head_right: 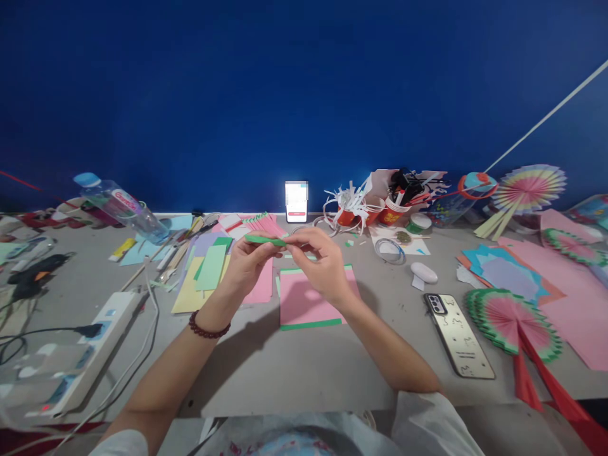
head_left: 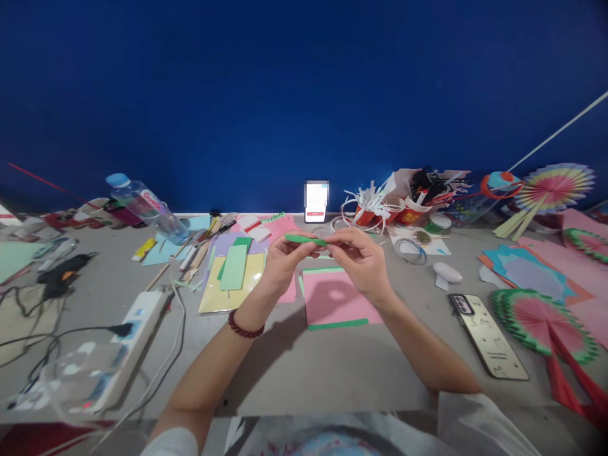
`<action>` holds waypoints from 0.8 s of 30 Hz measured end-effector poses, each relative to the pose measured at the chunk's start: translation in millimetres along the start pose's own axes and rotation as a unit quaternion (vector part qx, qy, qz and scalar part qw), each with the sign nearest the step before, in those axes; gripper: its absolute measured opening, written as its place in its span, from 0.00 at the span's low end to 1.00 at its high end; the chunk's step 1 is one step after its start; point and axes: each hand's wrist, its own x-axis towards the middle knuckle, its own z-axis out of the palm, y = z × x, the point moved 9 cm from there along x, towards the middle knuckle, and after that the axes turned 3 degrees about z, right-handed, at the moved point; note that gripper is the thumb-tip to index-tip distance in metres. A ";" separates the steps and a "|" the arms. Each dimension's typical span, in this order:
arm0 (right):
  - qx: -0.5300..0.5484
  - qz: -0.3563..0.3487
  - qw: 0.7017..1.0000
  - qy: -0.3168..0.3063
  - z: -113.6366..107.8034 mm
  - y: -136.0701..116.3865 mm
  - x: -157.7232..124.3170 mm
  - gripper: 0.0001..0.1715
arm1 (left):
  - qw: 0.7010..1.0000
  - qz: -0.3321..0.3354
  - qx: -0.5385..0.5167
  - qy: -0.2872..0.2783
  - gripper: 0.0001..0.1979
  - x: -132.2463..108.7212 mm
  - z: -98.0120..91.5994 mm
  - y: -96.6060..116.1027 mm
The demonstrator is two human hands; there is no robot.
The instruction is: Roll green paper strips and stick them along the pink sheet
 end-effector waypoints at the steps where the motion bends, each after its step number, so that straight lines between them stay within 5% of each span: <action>1: -0.026 -0.015 1.000 0.007 -1.1 -2.4 -0.5 0.09 | 1.000 -0.006 -0.004 0.004 0.06 -0.2 0.0 -1.1; 9: -0.152 -0.161 0.974 0.051 -1.8 -27.6 -7.1 0.13 | 0.994 -0.080 -0.068 0.036 0.14 -0.4 -2.6 -13.4; 19: 0.007 0.039 0.999 0.006 -0.1 11.2 -2.1 0.10 | 0.994 -0.087 -0.065 0.029 0.15 2.1 -3.6 -16.8; 24: 0.008 0.033 0.999 0.014 -0.8 13.9 -0.6 0.05 | 0.994 -0.089 -0.061 0.033 0.16 2.3 -3.5 -18.0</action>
